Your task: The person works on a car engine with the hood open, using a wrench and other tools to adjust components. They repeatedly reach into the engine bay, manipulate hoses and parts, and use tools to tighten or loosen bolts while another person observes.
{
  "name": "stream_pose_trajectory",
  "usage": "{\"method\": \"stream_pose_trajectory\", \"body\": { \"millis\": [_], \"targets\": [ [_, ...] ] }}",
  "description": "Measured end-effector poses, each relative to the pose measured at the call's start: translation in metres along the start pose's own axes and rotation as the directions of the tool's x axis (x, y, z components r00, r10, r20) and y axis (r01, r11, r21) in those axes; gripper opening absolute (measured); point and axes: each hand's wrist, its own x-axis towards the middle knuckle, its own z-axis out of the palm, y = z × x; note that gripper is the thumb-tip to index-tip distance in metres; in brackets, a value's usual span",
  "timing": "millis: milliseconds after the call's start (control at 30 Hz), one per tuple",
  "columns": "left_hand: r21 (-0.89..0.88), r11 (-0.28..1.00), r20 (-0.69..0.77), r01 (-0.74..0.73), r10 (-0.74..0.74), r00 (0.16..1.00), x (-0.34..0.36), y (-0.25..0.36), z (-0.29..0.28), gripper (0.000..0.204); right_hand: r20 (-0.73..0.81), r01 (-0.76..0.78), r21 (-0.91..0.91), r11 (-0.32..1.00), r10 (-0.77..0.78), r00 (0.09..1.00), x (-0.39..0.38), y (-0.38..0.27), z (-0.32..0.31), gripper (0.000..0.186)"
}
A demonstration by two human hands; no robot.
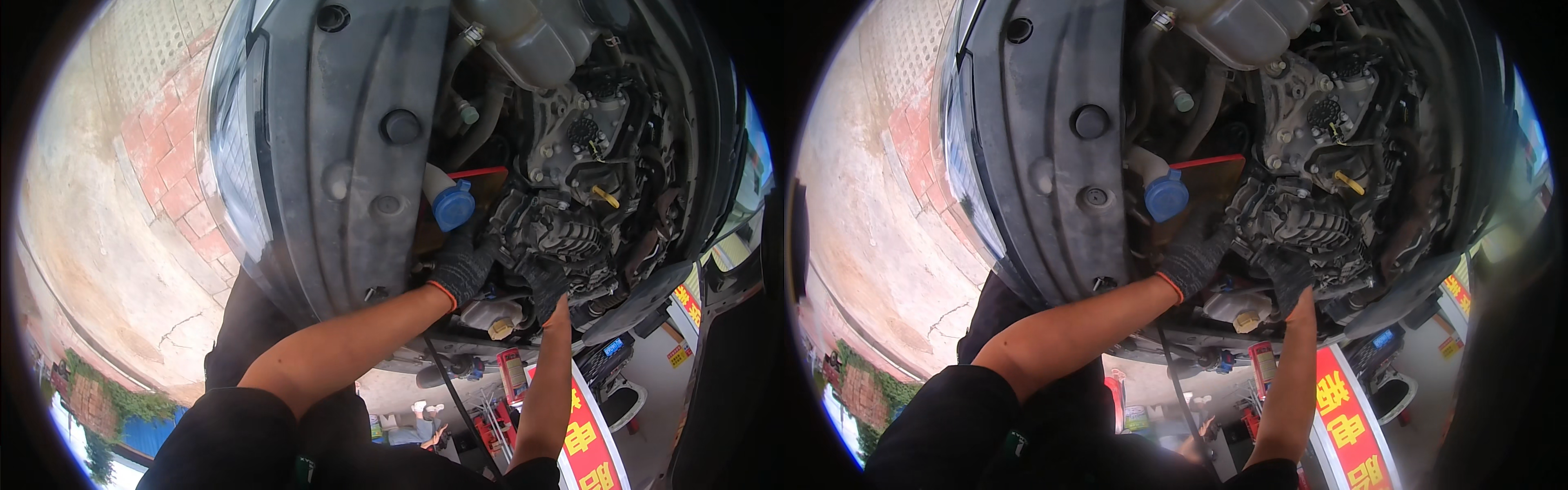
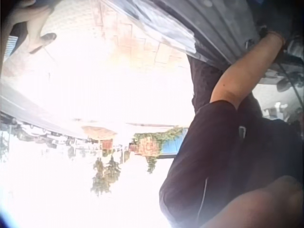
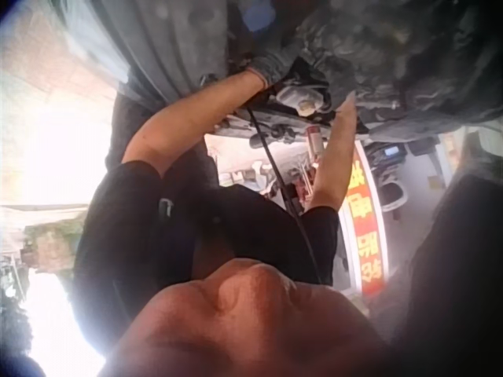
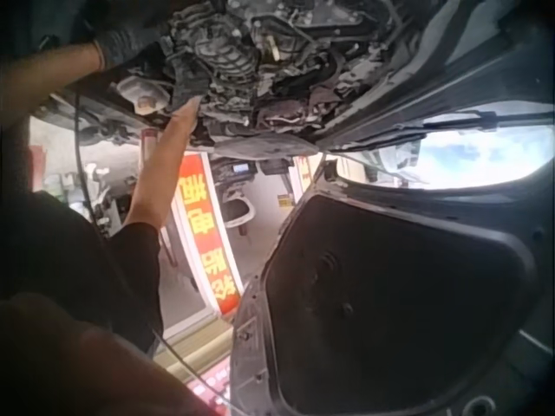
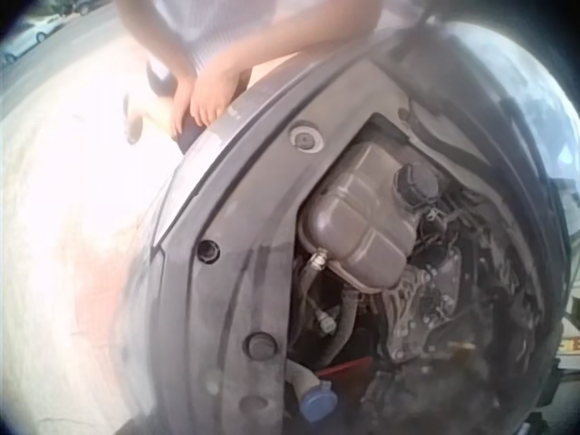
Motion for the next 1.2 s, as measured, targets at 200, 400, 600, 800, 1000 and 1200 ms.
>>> {"method": "stream_pose_trajectory", "body": {
  "millis": [200, 400, 600, 800, 1000, 1200],
  "targets": [
    [0.055, 0.992, 0.023, 0.111, -0.112, 0.993, 0.001, 0.011, -0.004, 0.053, -0.086, -0.32, 0.291, 0.902, 0.358, 0.93, 0.011, -0.033, 0.015, 0.035],
    [0.12, 0.98, 0.028, 0.157, -0.161, 0.987, 0.003, 0.012, -0.002, 0.057, 0.006, -0.356, 0.424, 0.833, 0.391, 0.92, 0.007, -0.022, 0.008, 0.035],
    [0.083, 0.984, 0.046, 0.16, -0.165, 0.985, 0.007, 0.006, -0.001, 0.054, 0.033, -0.402, 0.4, 0.824, 0.425, 0.905, 0.012, -0.036, 0.008, 0.043],
    [0.062, 0.982, 0.048, 0.18, -0.183, 0.982, 0.006, 0.015, -0.001, 0.054, 0.001, -0.351, 0.299, 0.887, 0.368, 0.93, 0.007, -0.01, 0.003, 0.037],
    [0.081, 0.979, 0.046, 0.186, -0.19, 0.981, 0.006, 0.015, -0.001, 0.055, -0.024, -0.311, 0.387, 0.868, 0.347, 0.938, 0.004, 0.0, 0.006, 0.03],
    [0.071, 0.978, 0.062, 0.195, -0.2, 0.978, 0.008, 0.011, 0.0, 0.057, -0.008, -0.287, 0.408, 0.867, 0.318, 0.948, 0.009, -0.02, 0.008, 0.03]
  ]
}}
